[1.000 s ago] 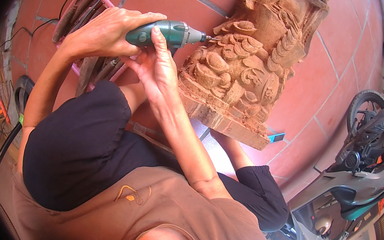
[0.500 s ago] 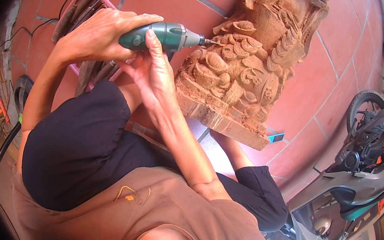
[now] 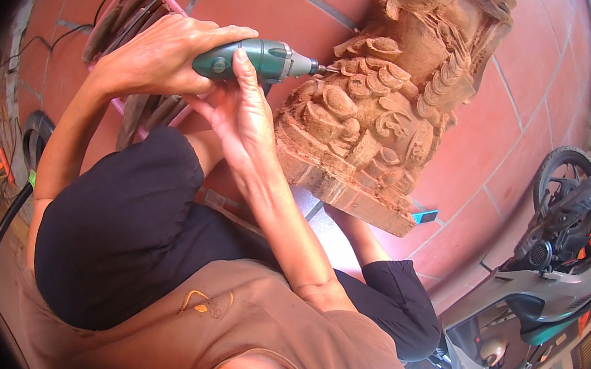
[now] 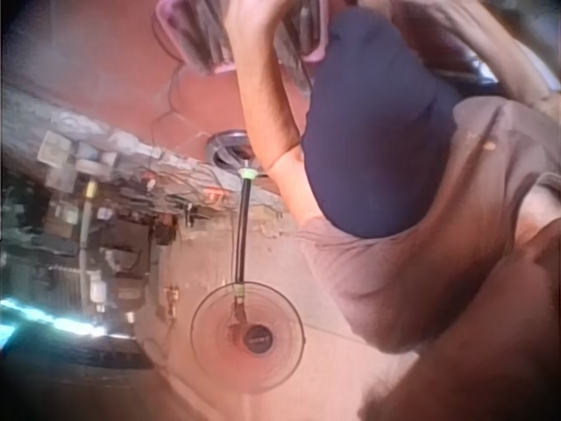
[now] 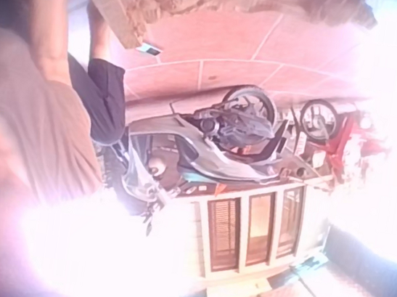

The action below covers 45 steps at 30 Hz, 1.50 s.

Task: The person carves a wooden block using a rotary tool and hand chisels. They refine the surface details of a relief design, switching between power and manual tools to shape the wood.

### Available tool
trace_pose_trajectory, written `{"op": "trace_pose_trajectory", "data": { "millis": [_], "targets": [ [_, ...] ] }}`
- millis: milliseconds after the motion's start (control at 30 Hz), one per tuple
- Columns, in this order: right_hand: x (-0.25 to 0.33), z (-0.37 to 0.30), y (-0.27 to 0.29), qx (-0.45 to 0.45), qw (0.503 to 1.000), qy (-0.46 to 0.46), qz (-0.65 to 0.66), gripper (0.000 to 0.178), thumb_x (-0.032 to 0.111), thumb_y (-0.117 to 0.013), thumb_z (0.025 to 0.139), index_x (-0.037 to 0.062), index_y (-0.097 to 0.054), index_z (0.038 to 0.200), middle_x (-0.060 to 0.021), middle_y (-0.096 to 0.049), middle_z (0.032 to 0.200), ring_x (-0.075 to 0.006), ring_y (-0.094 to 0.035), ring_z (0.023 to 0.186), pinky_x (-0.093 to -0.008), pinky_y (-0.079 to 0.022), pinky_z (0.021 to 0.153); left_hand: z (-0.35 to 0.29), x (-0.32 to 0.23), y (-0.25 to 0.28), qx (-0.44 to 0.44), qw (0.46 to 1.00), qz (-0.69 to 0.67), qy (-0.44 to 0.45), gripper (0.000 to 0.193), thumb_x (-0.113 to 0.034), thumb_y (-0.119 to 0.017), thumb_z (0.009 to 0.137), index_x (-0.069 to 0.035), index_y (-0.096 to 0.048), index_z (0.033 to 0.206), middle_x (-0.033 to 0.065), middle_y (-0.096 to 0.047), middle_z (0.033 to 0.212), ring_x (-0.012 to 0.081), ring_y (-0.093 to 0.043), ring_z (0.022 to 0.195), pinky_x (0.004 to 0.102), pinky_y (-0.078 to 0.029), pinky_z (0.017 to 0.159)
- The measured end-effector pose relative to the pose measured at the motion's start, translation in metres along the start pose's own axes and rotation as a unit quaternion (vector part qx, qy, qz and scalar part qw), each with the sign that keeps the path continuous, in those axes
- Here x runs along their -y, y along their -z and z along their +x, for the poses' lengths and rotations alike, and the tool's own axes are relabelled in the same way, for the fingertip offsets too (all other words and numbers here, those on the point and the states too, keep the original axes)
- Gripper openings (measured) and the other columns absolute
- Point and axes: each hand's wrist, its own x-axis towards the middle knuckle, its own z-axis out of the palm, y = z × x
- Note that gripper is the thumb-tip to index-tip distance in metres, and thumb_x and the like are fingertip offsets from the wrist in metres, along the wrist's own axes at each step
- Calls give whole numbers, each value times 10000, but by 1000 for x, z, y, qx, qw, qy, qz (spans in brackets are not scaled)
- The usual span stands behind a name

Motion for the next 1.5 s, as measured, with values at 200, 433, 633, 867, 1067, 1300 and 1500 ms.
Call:
{"op": "trace_pose_trajectory", "data": {
  "millis": [200,433,633,867,1067,1300,1500],
  "targets": [
    [0,-3,1,7,1000,1,4,466,379,-644,936,119,-513,1300,-53,-586,1280,-212,-587,1157,-545,-504,960,-2,-2,-1,-10,1000,11,-2,632,-149,-684,677,-75,-562,1293,178,-667,879,380,-638,811,440,-486,705],
    [0,-4,-1,9,1000,0,3,473,382,-638,939,117,-503,1307,-55,-580,1287,-212,-575,1177,-558,-488,982,-1,-4,2,5,1000,5,3,632,-158,-687,679,-74,-562,1293,177,-669,881,374,-641,815,439,-487,713],
    [-5,-5,-4,14,1000,-17,15,475,371,-652,932,121,-505,1308,-49,-579,1289,-210,-568,1189,-575,-467,1006,-7,-3,7,1,1000,4,-2,620,-165,-682,678,-64,-569,1280,198,-675,899,385,-643,826,440,-485,719],
    [-3,0,3,4,1000,-15,15,466,369,-662,925,124,-521,1295,-49,-585,1281,-209,-574,1182,-573,-482,986,-3,-1,2,-3,1000,-2,-2,610,-147,-671,681,-65,-569,1277,206,-672,887,390,-643,825,443,-484,717],
    [-2,-3,2,10,1000,-5,-3,470,375,-656,927,119,-519,1297,-52,-583,1281,-217,-580,1171,-568,-488,982,-3,-3,3,-1,1000,-4,-6,611,-139,-674,680,-66,-569,1277,201,-667,867,387,-642,802,441,-486,706],
    [-8,-9,-7,8,1000,-14,16,493,373,-658,931,93,-487,1300,-64,-579,1242,-204,-585,1137,-502,-512,959,-7,-5,7,34,999,-11,14,665,-145,-683,609,-44,-577,1258,197,-662,854,378,-645,801,442,-490,716],
    [-15,-12,-8,19,998,-32,44,533,384,-631,941,84,-446,1339,-81,-541,1332,-243,-541,1234,-554,-472,1020,-10,-4,11,51,999,-2,7,687,-149,-678,583,-38,-580,1255,200,-663,860,378,-646,817,440,-499,737]
  ]
}}
